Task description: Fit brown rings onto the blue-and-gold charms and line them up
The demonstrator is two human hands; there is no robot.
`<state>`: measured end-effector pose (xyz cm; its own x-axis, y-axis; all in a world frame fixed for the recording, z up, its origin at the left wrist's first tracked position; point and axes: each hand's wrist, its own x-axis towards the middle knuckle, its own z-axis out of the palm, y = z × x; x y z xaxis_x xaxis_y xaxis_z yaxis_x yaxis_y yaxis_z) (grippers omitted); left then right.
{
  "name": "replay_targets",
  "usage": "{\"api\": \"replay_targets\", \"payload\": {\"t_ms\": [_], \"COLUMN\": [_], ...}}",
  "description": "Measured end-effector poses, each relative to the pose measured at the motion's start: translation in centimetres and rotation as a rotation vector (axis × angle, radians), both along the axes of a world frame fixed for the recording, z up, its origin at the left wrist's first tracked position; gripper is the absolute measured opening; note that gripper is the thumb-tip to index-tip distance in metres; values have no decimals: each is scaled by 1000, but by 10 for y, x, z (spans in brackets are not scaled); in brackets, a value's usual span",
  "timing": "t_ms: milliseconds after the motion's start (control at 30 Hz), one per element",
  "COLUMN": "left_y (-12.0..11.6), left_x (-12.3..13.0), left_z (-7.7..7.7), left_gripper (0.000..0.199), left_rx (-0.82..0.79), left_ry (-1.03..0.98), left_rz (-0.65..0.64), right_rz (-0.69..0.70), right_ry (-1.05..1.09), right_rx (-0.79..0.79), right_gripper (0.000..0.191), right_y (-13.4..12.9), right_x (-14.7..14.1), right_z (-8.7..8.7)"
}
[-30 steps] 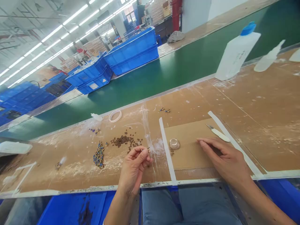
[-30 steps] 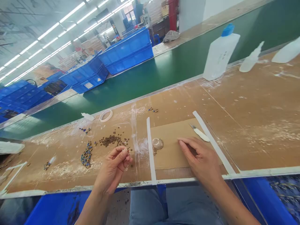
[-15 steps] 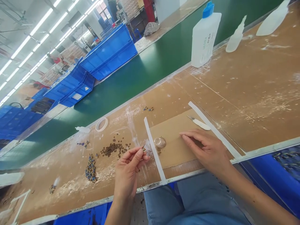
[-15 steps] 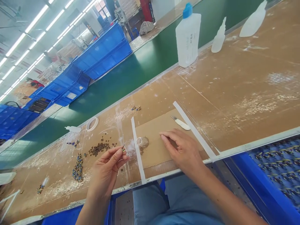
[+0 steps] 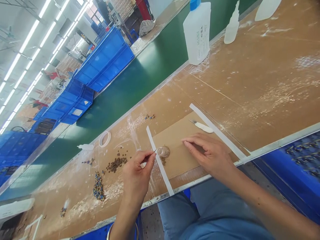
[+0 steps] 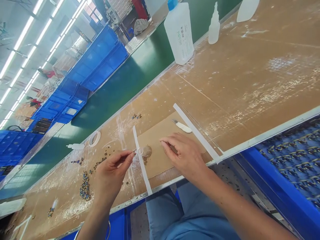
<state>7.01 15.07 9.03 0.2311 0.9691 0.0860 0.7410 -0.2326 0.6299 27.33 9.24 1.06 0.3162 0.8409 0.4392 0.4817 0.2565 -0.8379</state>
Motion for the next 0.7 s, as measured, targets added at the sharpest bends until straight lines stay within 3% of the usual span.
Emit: {"api": "replay_targets", "payload": {"t_ms": [300,700], "left_y": [4,3], "left_x": [11,12], "left_z": [9,10], "left_gripper": [10,9], "left_rx": [38,38], "left_ry": [187,174], "left_rz": [-84,-61], "right_rz": [-6,-2], "right_ry": [46,54], "right_rx": [2,18], "right_gripper": [15,16], "right_y": [-2,0], "right_x": [0,2], "right_z": [-1,1]}}
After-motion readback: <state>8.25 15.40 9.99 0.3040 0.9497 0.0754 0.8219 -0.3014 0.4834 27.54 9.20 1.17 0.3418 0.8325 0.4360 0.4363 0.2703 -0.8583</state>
